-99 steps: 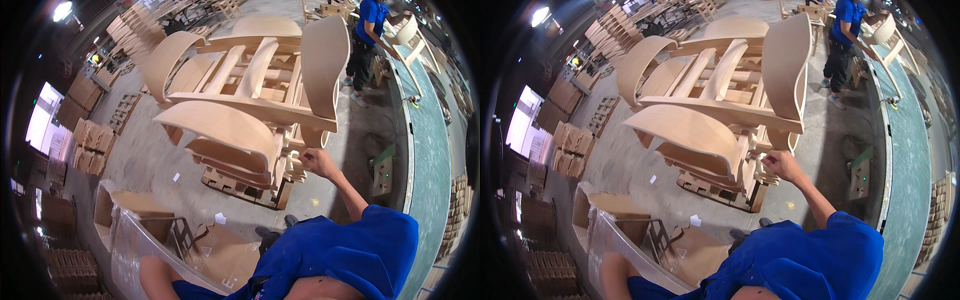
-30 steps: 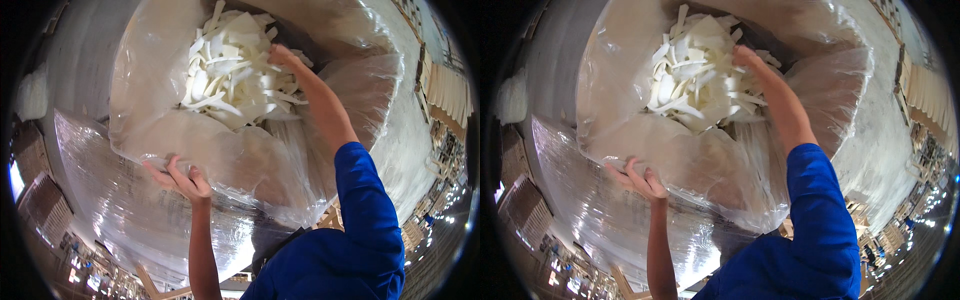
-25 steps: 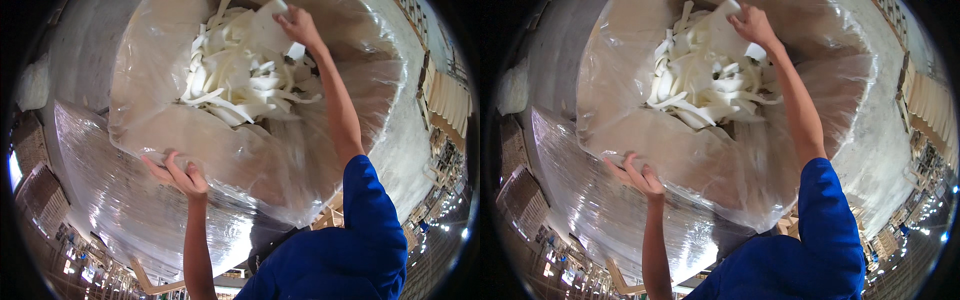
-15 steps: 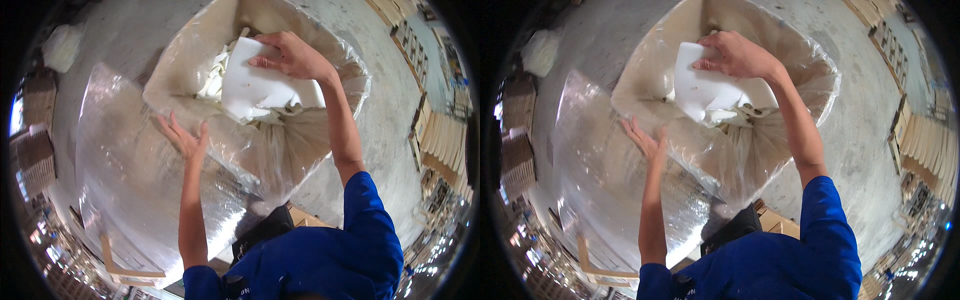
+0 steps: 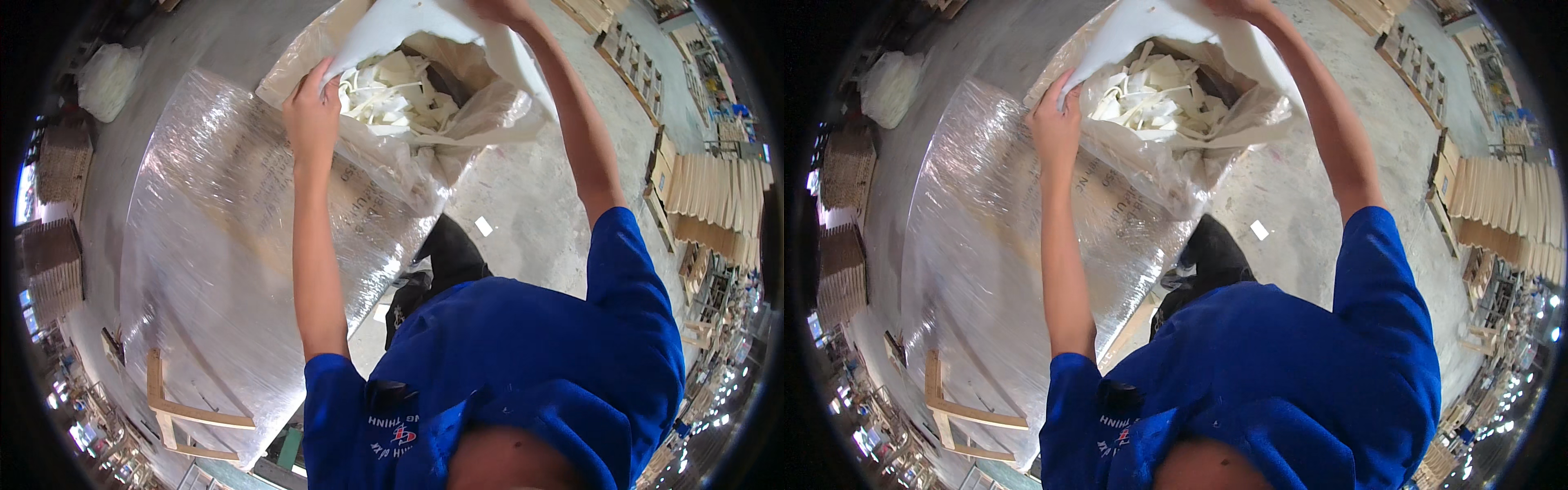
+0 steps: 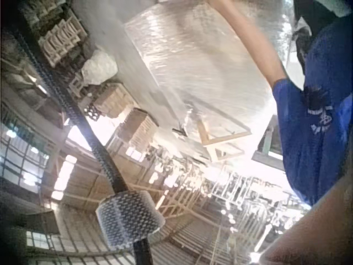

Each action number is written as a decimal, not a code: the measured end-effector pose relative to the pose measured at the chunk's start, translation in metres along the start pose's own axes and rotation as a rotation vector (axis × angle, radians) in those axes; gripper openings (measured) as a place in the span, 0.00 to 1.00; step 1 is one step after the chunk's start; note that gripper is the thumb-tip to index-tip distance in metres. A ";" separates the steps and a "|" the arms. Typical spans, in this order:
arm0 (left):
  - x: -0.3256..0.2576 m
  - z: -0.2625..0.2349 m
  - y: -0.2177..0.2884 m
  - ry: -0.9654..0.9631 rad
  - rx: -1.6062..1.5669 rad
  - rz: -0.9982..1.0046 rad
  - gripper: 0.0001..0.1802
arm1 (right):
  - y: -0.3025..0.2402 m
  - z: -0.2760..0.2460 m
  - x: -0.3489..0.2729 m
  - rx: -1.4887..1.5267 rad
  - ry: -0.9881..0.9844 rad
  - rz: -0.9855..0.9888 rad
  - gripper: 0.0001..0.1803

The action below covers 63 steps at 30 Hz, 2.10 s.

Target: The person assembles wooden chairs by inserting metal fasteners into pre-drilled holes and tightening them with a screwdriver. They wipe the chair surfaces with a white cloth and stack the finished chairs on a pallet.

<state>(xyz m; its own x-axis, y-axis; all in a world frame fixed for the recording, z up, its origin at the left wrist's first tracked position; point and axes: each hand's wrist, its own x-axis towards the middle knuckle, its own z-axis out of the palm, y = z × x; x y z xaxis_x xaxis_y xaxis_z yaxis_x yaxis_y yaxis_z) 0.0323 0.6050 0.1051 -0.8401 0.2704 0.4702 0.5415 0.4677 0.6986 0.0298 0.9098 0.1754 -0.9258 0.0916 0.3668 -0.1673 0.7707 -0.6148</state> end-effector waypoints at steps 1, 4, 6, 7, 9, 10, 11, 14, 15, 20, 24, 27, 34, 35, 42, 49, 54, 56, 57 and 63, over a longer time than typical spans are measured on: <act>-0.005 0.000 0.007 -0.013 0.056 -0.011 0.13 | 0.003 -0.004 0.002 -0.206 0.011 -0.002 0.30; -0.013 0.008 0.023 -0.107 0.056 -0.043 0.15 | 0.033 0.018 0.005 -0.271 0.282 -0.178 0.28; -0.015 0.012 0.028 -0.172 -0.056 -0.149 0.19 | 0.027 0.021 0.015 -0.143 0.184 0.029 0.26; -0.017 0.016 0.034 -0.195 -0.158 -0.232 0.20 | 0.027 0.024 0.023 -0.079 0.134 0.135 0.26; -0.009 0.028 0.035 -0.191 -0.244 -0.321 0.22 | 0.041 0.039 0.041 0.177 0.122 0.175 0.20; -0.003 0.033 0.026 -0.159 -0.220 -0.347 0.23 | 0.046 0.052 0.053 0.310 0.085 0.222 0.19; 0.005 0.039 0.019 -0.128 -0.196 -0.373 0.23 | 0.051 0.065 0.067 0.443 0.046 0.272 0.18; 0.034 0.070 -0.010 -0.080 -0.301 -0.514 0.21 | 0.075 0.099 0.109 0.523 -0.070 0.329 0.13; 0.050 0.098 -0.017 -0.095 -0.359 -0.485 0.21 | 0.122 0.104 0.134 0.224 -0.102 0.133 0.12; 0.020 0.208 -0.036 0.088 -1.154 -1.044 0.20 | 0.137 0.184 0.127 0.946 0.005 0.737 0.18; -0.006 0.275 -0.003 -0.167 -1.075 -1.043 0.25 | 0.232 0.198 0.080 0.822 0.006 1.064 0.15; -0.036 0.298 0.016 -0.214 -1.250 -1.211 0.18 | 0.286 0.195 0.029 0.953 0.028 1.154 0.12; -0.064 0.294 0.038 -0.406 -1.010 -1.300 0.16 | 0.365 0.163 -0.053 1.148 0.040 1.431 0.03; -0.075 0.296 0.036 -0.433 -0.932 -1.205 0.16 | 0.365 0.158 -0.058 1.039 -0.009 1.392 0.04; -0.097 0.286 0.050 -0.490 -0.661 -0.945 0.23 | 0.356 0.134 -0.093 0.682 -0.008 1.212 0.09; -0.100 0.262 0.057 -0.767 -0.215 -0.671 0.31 | 0.355 0.140 -0.105 0.577 0.024 1.109 0.06; -0.107 0.235 0.042 -0.650 -0.061 -0.744 0.24 | 0.357 0.134 -0.092 0.683 0.108 1.115 0.04; -0.105 0.226 0.041 -0.548 -0.132 -0.715 0.20 | 0.355 0.131 -0.086 0.727 0.127 1.169 0.04; -0.102 0.223 0.042 -0.497 -0.169 -0.698 0.19 | 0.353 0.132 -0.085 0.758 0.088 1.142 0.05; -0.078 0.200 0.056 -0.527 -0.158 -0.866 0.16 | 0.360 0.132 -0.091 0.923 -0.069 1.085 0.06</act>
<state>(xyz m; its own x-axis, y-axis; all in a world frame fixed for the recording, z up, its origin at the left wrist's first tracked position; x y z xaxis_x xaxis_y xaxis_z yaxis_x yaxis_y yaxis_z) 0.1218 0.7790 0.0001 -0.8307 0.2462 -0.4993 -0.2913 0.5720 0.7668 0.0088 1.0952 -0.1716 -0.7458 0.3097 -0.5898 0.4911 -0.3426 -0.8009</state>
